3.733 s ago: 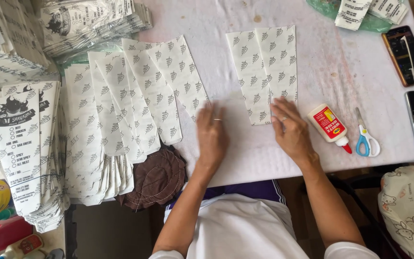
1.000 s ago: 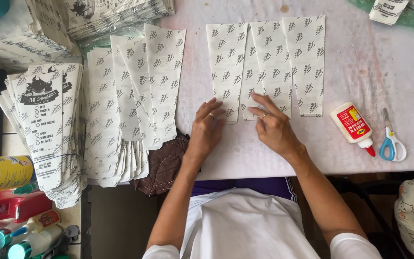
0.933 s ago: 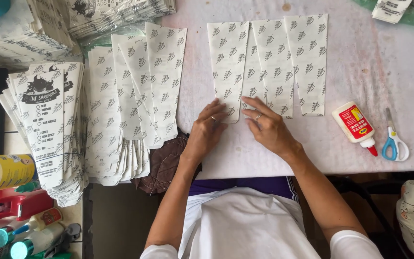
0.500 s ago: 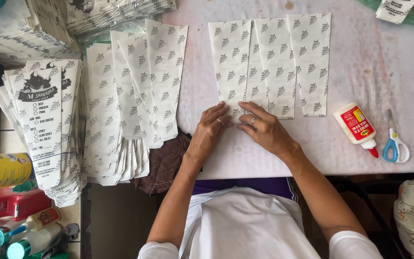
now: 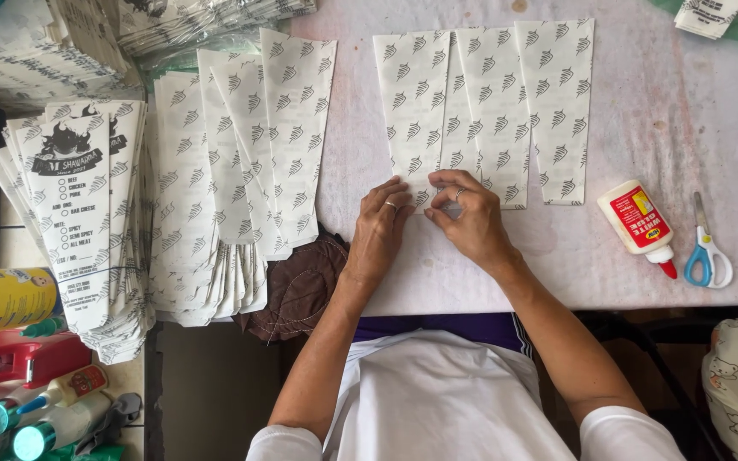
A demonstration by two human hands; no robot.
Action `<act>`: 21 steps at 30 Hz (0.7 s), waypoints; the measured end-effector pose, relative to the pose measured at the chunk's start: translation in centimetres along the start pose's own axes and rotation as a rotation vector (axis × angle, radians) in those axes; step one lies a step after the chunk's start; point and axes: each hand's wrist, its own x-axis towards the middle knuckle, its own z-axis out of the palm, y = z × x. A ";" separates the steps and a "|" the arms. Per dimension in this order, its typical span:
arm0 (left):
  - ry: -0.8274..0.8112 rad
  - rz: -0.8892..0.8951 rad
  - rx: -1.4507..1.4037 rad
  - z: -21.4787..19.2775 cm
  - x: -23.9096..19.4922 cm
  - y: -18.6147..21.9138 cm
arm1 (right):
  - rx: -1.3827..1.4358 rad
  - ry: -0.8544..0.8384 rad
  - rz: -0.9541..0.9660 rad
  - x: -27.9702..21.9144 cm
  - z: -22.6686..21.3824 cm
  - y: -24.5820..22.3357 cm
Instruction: Applying glue to the edges of printed paper sheets and folding them to assemble packaging sleeves.
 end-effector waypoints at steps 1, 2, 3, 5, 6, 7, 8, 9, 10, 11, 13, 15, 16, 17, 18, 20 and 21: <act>0.012 -0.008 -0.013 0.0 0.0 0.0 | 0.025 -0.007 0.018 0.2 0.0 0.0; 0.015 -0.010 -0.010 -0.2 -0.1 0.2 | 0.027 -0.009 0.015 0.2 -0.1 -0.3; 0.010 -0.033 -0.032 -0.3 0.0 0.5 | 0.037 -0.005 0.031 0.3 -0.1 -0.6; 0.009 -0.061 -0.052 -0.3 -0.1 0.4 | 0.049 -0.005 0.044 0.4 -0.3 -1.0; 0.016 -0.067 -0.089 -0.1 -0.2 0.0 | 0.065 -0.012 0.057 0.5 -0.4 -1.3; 0.022 -0.071 -0.127 0.1 -0.3 -0.3 | 0.079 -0.017 0.072 0.5 -0.6 -1.4; 0.025 -0.073 -0.128 -0.4 -0.3 0.0 | 0.078 -0.019 0.070 0.4 -0.5 -1.4; 0.010 -0.091 -0.136 -0.9 -0.1 0.2 | 0.063 -0.025 0.063 0.4 -0.6 -1.4; -0.006 -0.109 -0.145 -1.4 0.1 0.5 | 0.048 -0.031 0.057 0.4 -0.6 -1.4; -0.005 -0.104 -0.147 -2.5 0.0 -0.5 | 0.044 -0.027 0.055 0.2 -0.3 -0.8; 0.121 -0.028 0.130 -4.8 -0.1 -2.4 | -0.004 -0.029 0.014 -0.3 0.4 0.5; 0.013 -0.206 0.416 -6.6 0.5 -2.2 | -0.049 -0.041 0.007 -0.8 0.9 0.9; -0.097 -0.389 0.704 -7.4 0.9 -2.1 | -0.091 -0.057 0.000 -1.0 1.1 1.1; -0.098 -0.387 0.704 -7.0 0.8 -2.0 | -0.091 -0.056 0.001 -1.2 1.2 1.0; -0.144 -0.378 0.730 -6.6 0.8 -1.9 | -0.105 -0.060 -0.007 -1.4 1.2 0.9; -0.182 -0.362 0.757 -5.4 1.7 -1.2 | -0.123 -0.056 -0.021 -1.0 1.1 0.9; -0.214 -0.330 0.692 -4.5 2.1 -0.4 | -0.136 -0.078 -0.028 -1.1 1.0 0.7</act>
